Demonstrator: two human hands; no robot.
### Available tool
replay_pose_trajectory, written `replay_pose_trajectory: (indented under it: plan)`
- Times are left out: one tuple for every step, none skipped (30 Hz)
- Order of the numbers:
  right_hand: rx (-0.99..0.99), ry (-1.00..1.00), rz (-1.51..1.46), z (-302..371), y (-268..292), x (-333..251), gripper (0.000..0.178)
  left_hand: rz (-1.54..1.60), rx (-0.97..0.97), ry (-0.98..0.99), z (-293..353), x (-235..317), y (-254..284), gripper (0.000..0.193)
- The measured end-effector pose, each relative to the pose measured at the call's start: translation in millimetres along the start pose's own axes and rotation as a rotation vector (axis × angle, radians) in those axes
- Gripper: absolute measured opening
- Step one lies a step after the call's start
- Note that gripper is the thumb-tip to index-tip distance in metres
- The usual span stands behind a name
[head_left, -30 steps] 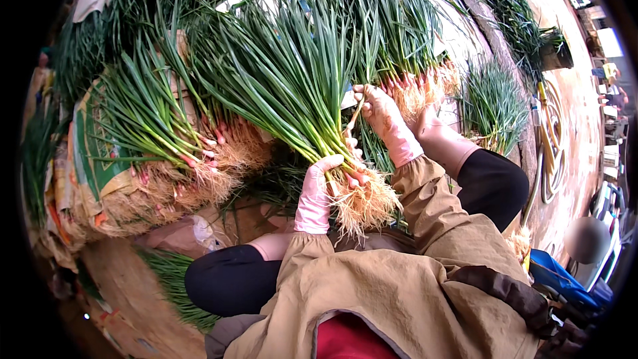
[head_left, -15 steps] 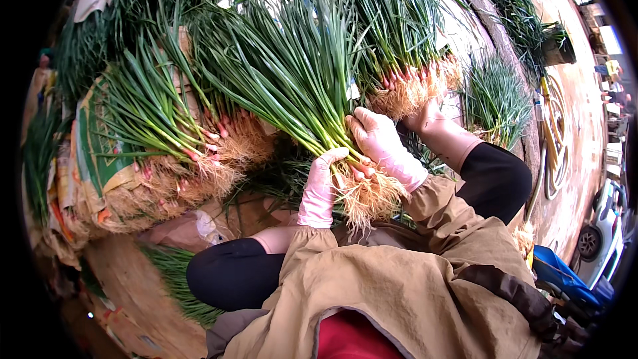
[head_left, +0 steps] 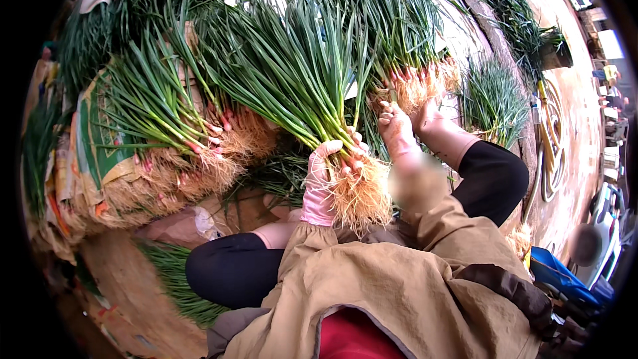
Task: The person gathers bundles of green onions and ties them together using blue tape.
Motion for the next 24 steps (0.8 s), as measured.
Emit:
replay_pose_trajectory:
  plan:
    - [0.298,-0.378,-0.124,28.4,19.6,59.4,0.015,-0.072,0.065,-0.063,21.2,26.8,23.6,0.045]
    - [0.163,-0.585,0.818,49.6,33.1,78.6,0.017,-0.120,0.077,-0.081,26.7,35.0,29.1,0.045]
    - [-0.029,-0.724,1.769,62.1,44.7,83.1,0.019,-0.160,0.092,-0.099,30.9,36.4,31.6,0.046]
    - [0.013,-0.723,1.770,69.8,39.4,72.8,0.023,-0.099,0.104,-0.072,23.9,25.5,33.9,0.046]
    - [-0.003,-0.756,1.750,72.8,21.6,100.6,0.027,-0.121,0.136,-0.088,34.2,35.3,36.0,0.046]
    - [0.002,-0.761,1.748,75.9,-8.2,110.6,0.031,-0.130,0.141,-0.090,34.8,37.9,32.7,0.046]
    - [0.016,-0.776,1.743,85.9,-39.0,116.0,0.035,-0.133,0.153,-0.087,35.6,34.8,31.7,0.046]
    - [0.026,-0.811,1.721,100.1,-62.5,126.4,0.039,-0.130,0.161,-0.096,37.8,35.0,38.8,0.047]
    - [-0.042,-0.763,1.309,98.6,-94.4,137.6,0.037,-0.141,0.158,-0.111,32.9,31.2,35.0,0.050]
    - [-0.087,-0.765,0.874,99.3,-126.2,143.8,0.035,-0.161,0.138,-0.100,26.3,26.3,32.7,0.051]
    - [-0.073,-0.645,0.924,84.9,-118.0,144.6,0.032,-0.191,0.125,-0.097,24.0,28.1,22.5,0.052]
    - [-0.053,-0.527,0.977,72.8,-109.5,145.6,0.030,-0.196,0.220,-0.124,28.0,26.0,17.9,0.053]
    - [-0.040,-0.426,1.031,60.1,-99.6,155.4,0.027,-0.189,0.287,-0.125,30.3,30.5,19.4,0.052]
    - [-0.004,-0.372,1.269,64.5,-107.4,152.5,0.026,-0.234,0.217,-0.053,31.5,32.8,29.6,0.050]
    - [-0.050,-0.341,1.446,68.6,-121.4,155.8,0.027,-0.279,0.147,0.019,34.0,34.1,43.0,0.048]
    - [-0.207,-0.295,1.641,72.1,-141.9,155.6,0.028,-0.375,0.276,0.018,37.9,31.7,53.2,0.044]
    - [-0.398,-0.220,1.847,76.7,-159.8,158.1,0.028,-0.377,0.369,0.041,39.7,27.8,57.6,0.040]
    - [-0.500,-0.161,1.939,79.2,-167.5,161.4,0.029,-0.325,0.336,0.041,39.6,27.1,60.5,0.040]
    - [-0.501,-0.112,1.913,77.5,-161.7,162.2,0.028,-0.277,0.303,0.044,39.2,26.5,61.1,0.040]
    - [-0.320,-0.176,1.625,63.6,-133.3,152.5,0.026,-0.343,0.318,-0.012,36.6,32.9,31.7,0.040]
    - [-0.133,-0.236,1.064,35.4,-91.4,162.1,0.025,-0.146,0.315,-0.077,28.0,25.4,30.6,0.041]
    - [0.027,-0.268,0.531,11.6,-48.9,153.0,0.023,-0.098,0.193,-0.066,19.6,19.3,19.4,0.043]
    - [0.017,-0.285,0.520,7.4,-48.7,154.4,0.022,-0.054,0.096,-0.080,22.7,22.6,13.7,0.045]
    - [-0.065,-0.340,0.602,6.8,-53.3,150.8,0.022,-0.057,0.118,-0.113,25.5,24.1,15.0,0.047]
Point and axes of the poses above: each hand's wrist, its own z-axis away from the middle knuckle, its own y-axis out of the back of the hand, x = y × z, the point moved 8 cm from there along -z, towards the middle knuckle, and after that the axes turned 11 degrees about -z, right-handed, at the moved point
